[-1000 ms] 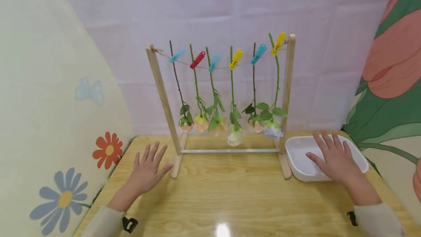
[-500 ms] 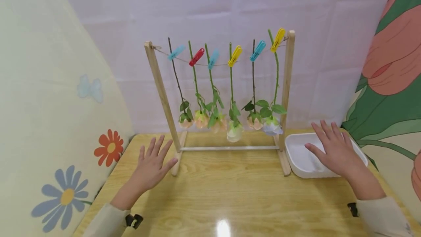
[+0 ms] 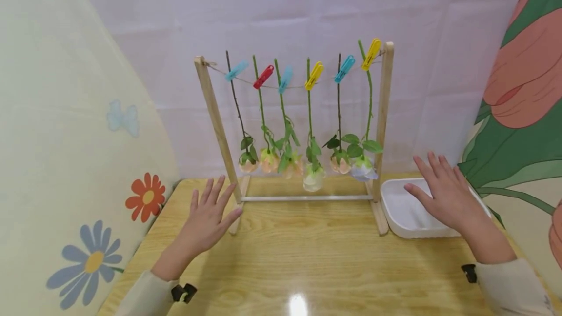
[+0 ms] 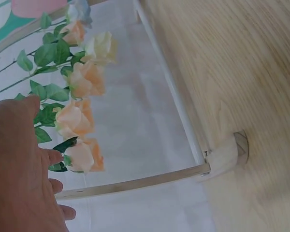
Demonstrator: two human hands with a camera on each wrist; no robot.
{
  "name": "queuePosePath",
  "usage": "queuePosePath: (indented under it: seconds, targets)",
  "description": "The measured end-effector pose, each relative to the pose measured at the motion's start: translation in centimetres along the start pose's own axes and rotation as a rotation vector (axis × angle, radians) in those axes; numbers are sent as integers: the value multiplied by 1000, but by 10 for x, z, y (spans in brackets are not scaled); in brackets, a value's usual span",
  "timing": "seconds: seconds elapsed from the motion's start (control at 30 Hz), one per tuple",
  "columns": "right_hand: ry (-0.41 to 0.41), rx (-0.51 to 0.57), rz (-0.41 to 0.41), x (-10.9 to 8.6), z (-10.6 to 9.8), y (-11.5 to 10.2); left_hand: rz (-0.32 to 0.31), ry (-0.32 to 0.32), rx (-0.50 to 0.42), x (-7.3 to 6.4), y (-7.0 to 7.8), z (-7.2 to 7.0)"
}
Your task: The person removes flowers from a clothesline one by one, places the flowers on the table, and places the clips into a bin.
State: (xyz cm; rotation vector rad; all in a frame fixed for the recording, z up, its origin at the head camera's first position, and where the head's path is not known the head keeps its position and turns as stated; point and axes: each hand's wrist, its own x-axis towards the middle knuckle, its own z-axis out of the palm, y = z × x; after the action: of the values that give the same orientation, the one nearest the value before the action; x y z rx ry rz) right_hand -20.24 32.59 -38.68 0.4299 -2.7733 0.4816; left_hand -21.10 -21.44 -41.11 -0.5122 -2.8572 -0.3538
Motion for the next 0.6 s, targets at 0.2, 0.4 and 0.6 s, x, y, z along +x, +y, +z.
queuePosePath:
  seconds: [0.2, 0.4, 0.6]
  targets:
    - [39, 21, -31, 4, -7, -1, 42, 42, -13, 2, 9, -5]
    - [56, 7, -52, 9, -12, -2, 56, 66, -32, 6, 14, -8]
    - [91, -4, -88, 15, -20, -6, 72, 97, -62, 10, 21, -10]
